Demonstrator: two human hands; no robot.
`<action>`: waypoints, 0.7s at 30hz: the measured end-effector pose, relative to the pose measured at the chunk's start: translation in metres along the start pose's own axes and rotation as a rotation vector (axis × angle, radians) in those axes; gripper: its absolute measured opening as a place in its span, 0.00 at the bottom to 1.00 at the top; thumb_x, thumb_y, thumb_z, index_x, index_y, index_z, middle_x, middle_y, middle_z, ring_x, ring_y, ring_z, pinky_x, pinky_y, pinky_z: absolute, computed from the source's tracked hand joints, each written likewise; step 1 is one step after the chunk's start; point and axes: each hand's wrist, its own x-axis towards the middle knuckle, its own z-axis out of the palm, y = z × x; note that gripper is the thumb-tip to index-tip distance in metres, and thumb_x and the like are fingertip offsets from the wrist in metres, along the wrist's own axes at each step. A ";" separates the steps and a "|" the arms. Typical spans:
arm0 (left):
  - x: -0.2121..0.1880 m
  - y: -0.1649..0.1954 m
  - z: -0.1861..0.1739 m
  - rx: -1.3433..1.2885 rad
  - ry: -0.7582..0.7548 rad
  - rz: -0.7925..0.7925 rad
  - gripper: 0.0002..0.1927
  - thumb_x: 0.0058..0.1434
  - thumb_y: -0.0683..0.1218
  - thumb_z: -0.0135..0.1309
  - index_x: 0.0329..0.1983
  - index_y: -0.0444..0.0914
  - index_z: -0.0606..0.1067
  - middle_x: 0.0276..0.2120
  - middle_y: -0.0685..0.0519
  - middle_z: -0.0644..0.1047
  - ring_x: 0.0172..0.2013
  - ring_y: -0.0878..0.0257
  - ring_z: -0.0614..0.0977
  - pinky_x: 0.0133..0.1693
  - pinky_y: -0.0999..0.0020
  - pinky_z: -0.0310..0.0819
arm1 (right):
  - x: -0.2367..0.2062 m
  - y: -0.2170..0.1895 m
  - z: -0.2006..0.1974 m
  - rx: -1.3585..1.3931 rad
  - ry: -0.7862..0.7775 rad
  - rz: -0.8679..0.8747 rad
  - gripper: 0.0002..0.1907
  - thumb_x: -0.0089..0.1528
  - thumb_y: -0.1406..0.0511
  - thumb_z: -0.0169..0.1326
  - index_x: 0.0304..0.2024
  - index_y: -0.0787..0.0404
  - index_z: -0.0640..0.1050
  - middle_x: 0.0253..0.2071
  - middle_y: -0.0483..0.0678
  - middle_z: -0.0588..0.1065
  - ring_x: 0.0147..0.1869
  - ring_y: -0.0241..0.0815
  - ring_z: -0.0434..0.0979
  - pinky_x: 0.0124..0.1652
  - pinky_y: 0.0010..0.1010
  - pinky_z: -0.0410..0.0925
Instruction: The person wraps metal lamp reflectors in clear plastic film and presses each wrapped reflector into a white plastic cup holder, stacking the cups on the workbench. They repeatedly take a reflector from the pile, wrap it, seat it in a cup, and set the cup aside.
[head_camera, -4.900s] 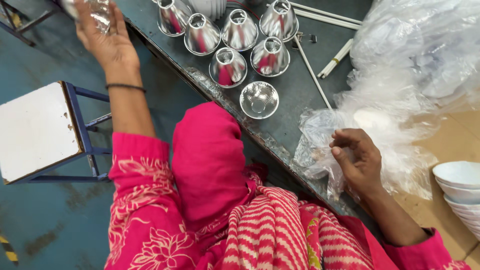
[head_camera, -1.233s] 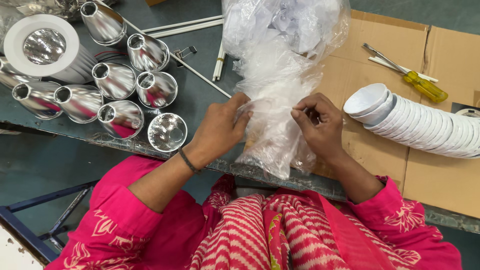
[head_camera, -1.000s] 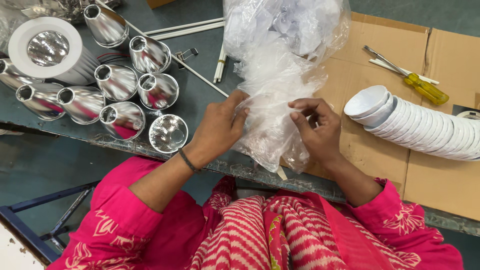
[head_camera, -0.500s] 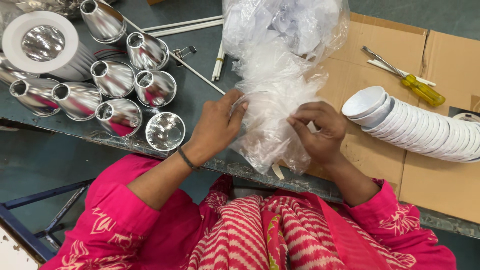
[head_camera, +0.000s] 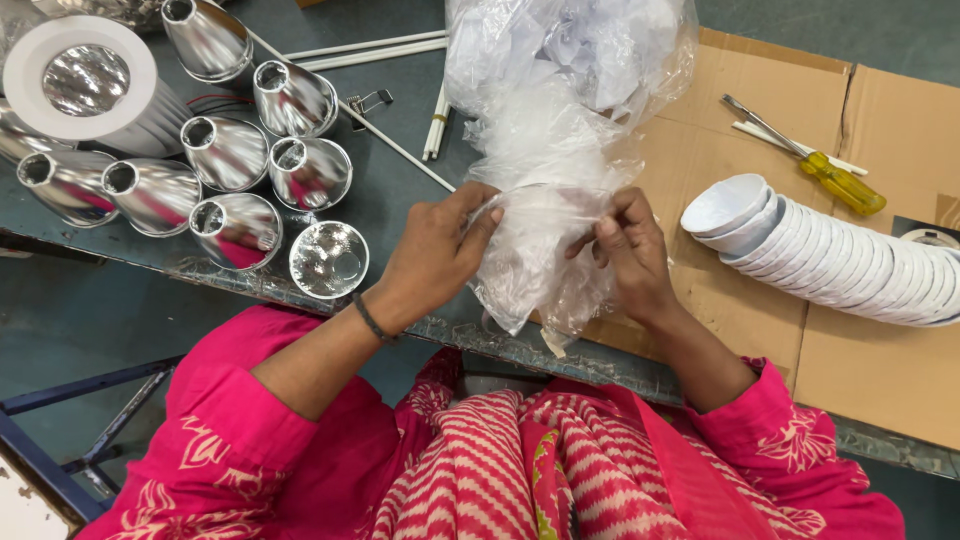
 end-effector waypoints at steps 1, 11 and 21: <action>0.000 0.001 0.000 -0.016 -0.001 -0.003 0.11 0.69 0.46 0.52 0.47 0.33 0.77 0.22 0.42 0.78 0.20 0.55 0.81 0.24 0.60 0.68 | 0.001 -0.002 -0.002 0.019 -0.022 -0.001 0.10 0.75 0.61 0.43 0.44 0.61 0.70 0.39 0.48 0.73 0.42 0.37 0.80 0.37 0.21 0.64; -0.002 0.005 0.001 0.028 -0.034 0.129 0.11 0.69 0.45 0.53 0.48 0.35 0.78 0.25 0.41 0.79 0.25 0.53 0.83 0.28 0.60 0.72 | 0.009 -0.005 -0.004 0.018 0.090 -0.040 0.13 0.66 0.74 0.58 0.47 0.58 0.68 0.45 0.51 0.80 0.48 0.32 0.79 0.48 0.22 0.70; 0.015 -0.005 0.013 -0.236 -0.045 -0.068 0.14 0.72 0.47 0.49 0.49 0.31 0.77 0.31 0.50 0.83 0.32 0.66 0.86 0.32 0.71 0.85 | 0.000 -0.017 -0.011 -0.096 0.170 -0.197 0.07 0.68 0.72 0.60 0.48 0.64 0.77 0.44 0.46 0.78 0.44 0.29 0.76 0.44 0.21 0.71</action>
